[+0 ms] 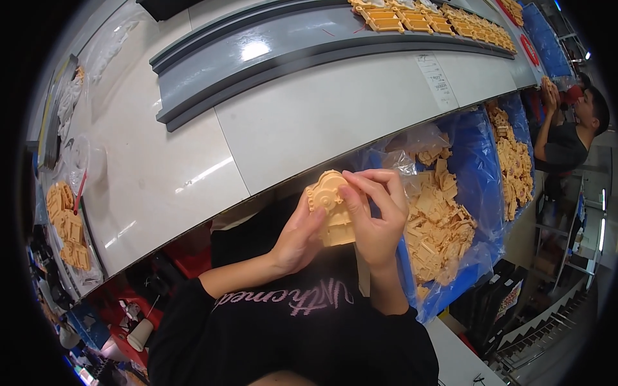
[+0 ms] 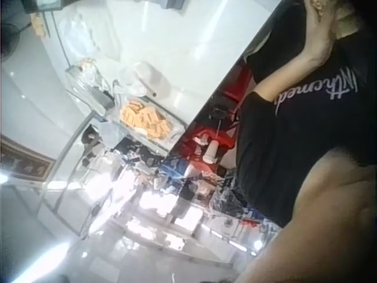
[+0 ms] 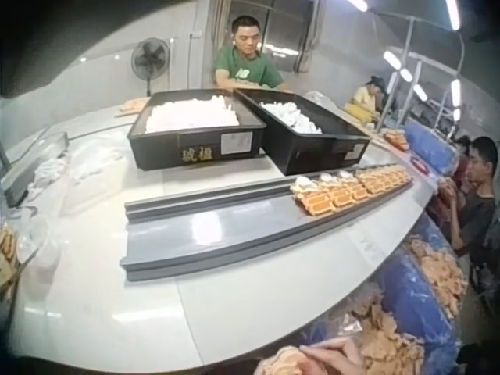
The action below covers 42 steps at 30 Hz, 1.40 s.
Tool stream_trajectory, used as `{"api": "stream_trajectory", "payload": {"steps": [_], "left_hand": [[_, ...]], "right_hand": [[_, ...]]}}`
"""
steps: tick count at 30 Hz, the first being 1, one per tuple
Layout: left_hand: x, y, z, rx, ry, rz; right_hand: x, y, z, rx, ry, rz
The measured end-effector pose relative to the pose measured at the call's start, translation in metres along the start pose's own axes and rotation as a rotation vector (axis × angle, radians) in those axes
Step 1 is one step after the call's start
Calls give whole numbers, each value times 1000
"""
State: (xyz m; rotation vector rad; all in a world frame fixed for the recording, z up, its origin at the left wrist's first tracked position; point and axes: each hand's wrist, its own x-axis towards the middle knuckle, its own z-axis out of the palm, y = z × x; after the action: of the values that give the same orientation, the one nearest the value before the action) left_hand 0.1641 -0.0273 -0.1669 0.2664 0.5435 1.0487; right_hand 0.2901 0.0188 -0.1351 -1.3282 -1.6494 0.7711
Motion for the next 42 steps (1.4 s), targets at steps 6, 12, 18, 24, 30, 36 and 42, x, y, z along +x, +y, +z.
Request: {"api": "stream_trajectory", "payload": {"steps": [6,12,18,24,30,36,42], "left_hand": [[1,-9,-8,-17,-2,186],[-1,-10,-7,162,24,298],[-3,4,-8,147,60,292],[-13,6,-9,24,36,306],[-13,0,-10,14,17,303],[-10,-2,-16,20,27,375],[-16,24,-25,-67,-1,512]], "right_hand": [[-1,-4,-5,374,-184,290],[-17,2,-2,613,-118,339],[-21,0,0,503,-77,268],[-25,-4,1,548,-112,248],[-28,0,1,495,-70,144],[-25,3,4,433,-89,119],[-11,-18,9,619,-51,97]]}}
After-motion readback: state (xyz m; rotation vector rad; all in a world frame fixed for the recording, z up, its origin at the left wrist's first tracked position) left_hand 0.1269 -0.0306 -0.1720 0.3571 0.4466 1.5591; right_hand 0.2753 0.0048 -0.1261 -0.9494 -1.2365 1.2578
